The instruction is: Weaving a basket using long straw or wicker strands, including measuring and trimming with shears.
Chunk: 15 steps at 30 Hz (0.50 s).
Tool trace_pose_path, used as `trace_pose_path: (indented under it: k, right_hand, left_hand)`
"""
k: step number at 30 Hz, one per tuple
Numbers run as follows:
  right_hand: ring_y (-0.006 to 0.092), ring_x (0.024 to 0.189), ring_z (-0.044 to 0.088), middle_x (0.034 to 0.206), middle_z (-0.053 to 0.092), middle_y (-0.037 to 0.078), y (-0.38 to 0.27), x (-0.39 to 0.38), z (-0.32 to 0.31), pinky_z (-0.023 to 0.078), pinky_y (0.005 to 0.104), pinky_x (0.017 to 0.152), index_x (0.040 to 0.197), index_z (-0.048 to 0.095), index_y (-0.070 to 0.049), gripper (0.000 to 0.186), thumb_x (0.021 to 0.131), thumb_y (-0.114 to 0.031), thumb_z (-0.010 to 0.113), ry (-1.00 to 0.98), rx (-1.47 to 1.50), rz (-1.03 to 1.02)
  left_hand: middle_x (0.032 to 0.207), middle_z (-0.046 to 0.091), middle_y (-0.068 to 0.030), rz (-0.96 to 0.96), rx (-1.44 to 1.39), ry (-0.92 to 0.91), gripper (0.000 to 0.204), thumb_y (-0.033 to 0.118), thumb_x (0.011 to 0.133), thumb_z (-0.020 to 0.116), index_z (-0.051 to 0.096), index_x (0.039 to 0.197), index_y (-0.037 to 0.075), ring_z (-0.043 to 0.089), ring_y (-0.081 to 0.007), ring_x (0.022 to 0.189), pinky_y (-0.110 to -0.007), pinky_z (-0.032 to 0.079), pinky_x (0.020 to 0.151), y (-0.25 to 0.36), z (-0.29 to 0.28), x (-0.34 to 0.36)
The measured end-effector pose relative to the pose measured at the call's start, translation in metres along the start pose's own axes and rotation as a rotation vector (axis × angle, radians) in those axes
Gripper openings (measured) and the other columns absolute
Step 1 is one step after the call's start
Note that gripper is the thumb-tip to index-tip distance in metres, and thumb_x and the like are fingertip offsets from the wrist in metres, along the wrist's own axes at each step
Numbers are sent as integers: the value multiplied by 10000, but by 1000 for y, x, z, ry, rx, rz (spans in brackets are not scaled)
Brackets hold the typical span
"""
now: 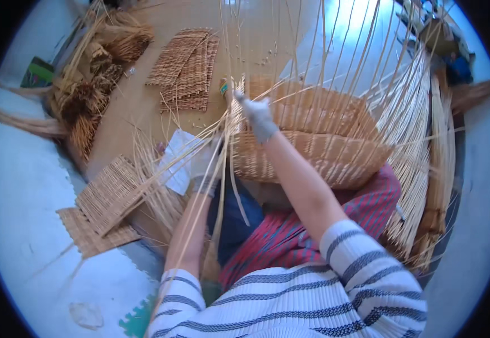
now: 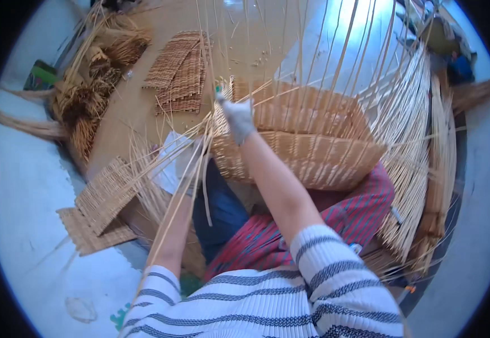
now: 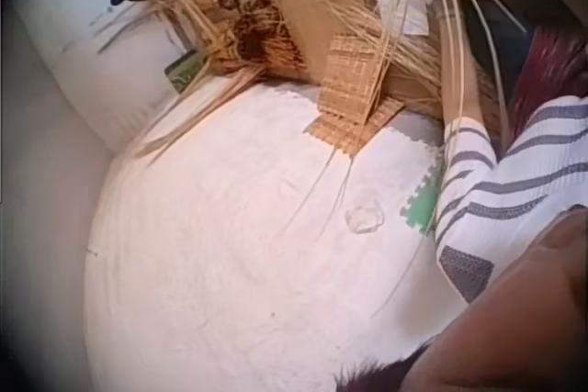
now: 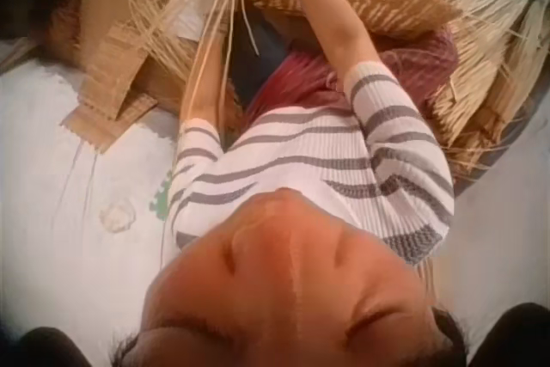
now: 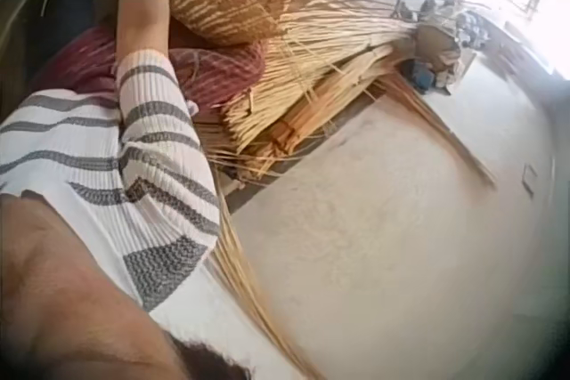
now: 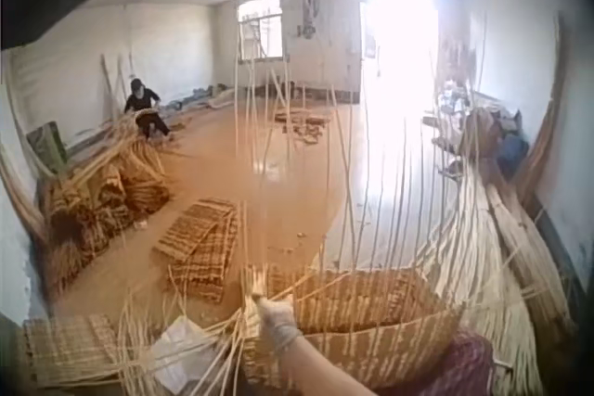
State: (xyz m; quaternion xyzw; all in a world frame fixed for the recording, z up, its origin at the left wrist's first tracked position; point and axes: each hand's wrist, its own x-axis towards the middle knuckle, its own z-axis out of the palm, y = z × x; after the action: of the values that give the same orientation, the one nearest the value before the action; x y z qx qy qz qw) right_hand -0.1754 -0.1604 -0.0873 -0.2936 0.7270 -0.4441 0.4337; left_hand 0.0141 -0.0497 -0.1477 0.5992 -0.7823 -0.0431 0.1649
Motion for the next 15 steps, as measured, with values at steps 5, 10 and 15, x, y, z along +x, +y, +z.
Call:
trace_pose_path:
  k: [5,10,15]
  right_hand:
    - [350,1422,528,1533,528,303,35,30,37,414,387,1193,1572,381,132,1146,808,-542,907,276,302,-271]
    - [120,929,642,1082,732,55,15,-9,9,548,277,834,1373,673,3,495,1012,-316,785,-161,521,-368]
    - [86,884,617,1003,711,9,-14,-25,-1,545,272,800,1365,666,-35,512,992,-355,810,-208,431,-318]
  left_hand:
    - [1194,710,-158,21,-63,-99,625,394,971,714,536,1539,205,707,-383,975,-497,569,841,-25,5,16]
    - [1103,723,-146,170,-123,46,573,280,957,730,551,1501,256,702,-387,975,-513,562,828,-30,10,19]
    - [1133,728,-132,160,-105,75,554,221,915,752,574,1439,255,706,-401,976,-532,564,814,-22,12,20]
